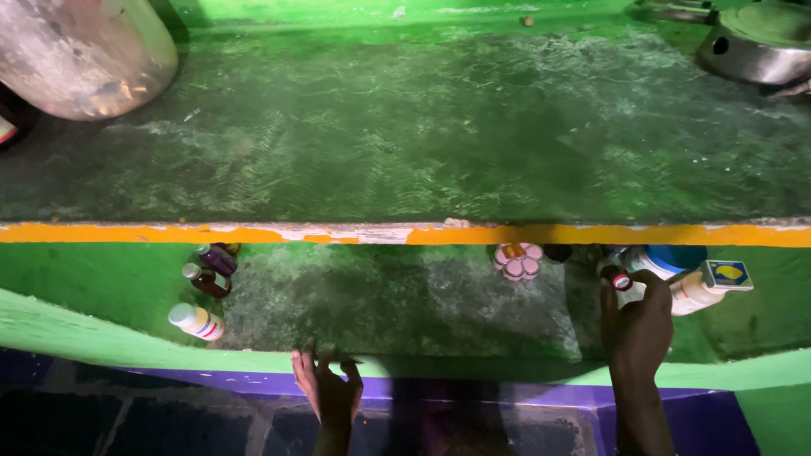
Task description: The person organizes various items on a two-level wall shelf by picking them up and repositioning them, including small bottles, a jar, and a flower-shaped object.
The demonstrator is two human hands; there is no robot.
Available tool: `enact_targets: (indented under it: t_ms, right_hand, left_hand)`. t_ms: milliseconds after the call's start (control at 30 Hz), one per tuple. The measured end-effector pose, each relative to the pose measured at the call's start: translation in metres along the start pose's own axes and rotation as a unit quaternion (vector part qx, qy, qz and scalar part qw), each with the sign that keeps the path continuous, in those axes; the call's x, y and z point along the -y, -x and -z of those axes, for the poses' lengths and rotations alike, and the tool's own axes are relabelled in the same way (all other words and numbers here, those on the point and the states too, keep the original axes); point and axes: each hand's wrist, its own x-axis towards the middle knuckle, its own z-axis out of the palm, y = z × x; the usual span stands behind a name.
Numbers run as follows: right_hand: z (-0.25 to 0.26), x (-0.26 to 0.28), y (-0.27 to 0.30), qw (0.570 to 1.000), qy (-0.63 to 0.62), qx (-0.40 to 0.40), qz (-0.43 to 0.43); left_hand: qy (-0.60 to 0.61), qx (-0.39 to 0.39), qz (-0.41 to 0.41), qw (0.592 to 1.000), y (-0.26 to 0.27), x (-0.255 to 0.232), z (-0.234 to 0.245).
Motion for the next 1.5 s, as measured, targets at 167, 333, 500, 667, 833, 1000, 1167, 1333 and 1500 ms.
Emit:
enact_targets:
  t_ms: [167,333,500,667,833,1000,1167,1333,1500]
  right_hand:
    - [0.01,0.025,0.008,0.996,-0.054,0.036,-0.06]
    - [0.011,0.054,0.018,0.992,-0.096,0.058,-0.058]
    - [0.002,0.087,0.034,0.973,-0.183,0.116,-0.077]
    - [-0.01,0.134,0.054,0.956,-0.209,0.188,-0.086]
    - [-0.024,0.182,0.072,0.931,-0.29,0.221,0.005]
    - [-0.038,0.223,0.093,0.915,-0.303,0.264,0.018]
    - [-0.056,0.266,0.124,0.916,-0.298,0.264,0.057]
    - [-0.079,0.307,0.154,0.903,-0.306,0.28,0.11]
    - [-0.106,0.341,0.174,0.877,-0.34,0.318,0.119]
  left_hand:
    - [-0.012,0.023,-0.012,1.0,0.0,0.006,0.002]
    - [-0.053,0.031,-0.034,0.998,0.0,0.013,0.0]
    - [-0.009,0.013,-0.066,0.998,-0.001,0.003,0.018]
    - [0.003,0.017,-0.081,0.997,-0.016,-0.016,0.059]
    - [0.065,0.027,-0.092,0.993,-0.044,-0.022,0.092]
    - [0.162,0.079,-0.062,0.982,-0.071,-0.018,0.116]
    - [0.213,0.121,-0.06,0.968,-0.09,-0.025,0.143]
    - [0.234,0.183,-0.011,0.955,-0.103,-0.017,0.156]
    - [0.25,0.094,0.01,0.964,-0.105,0.013,0.16]
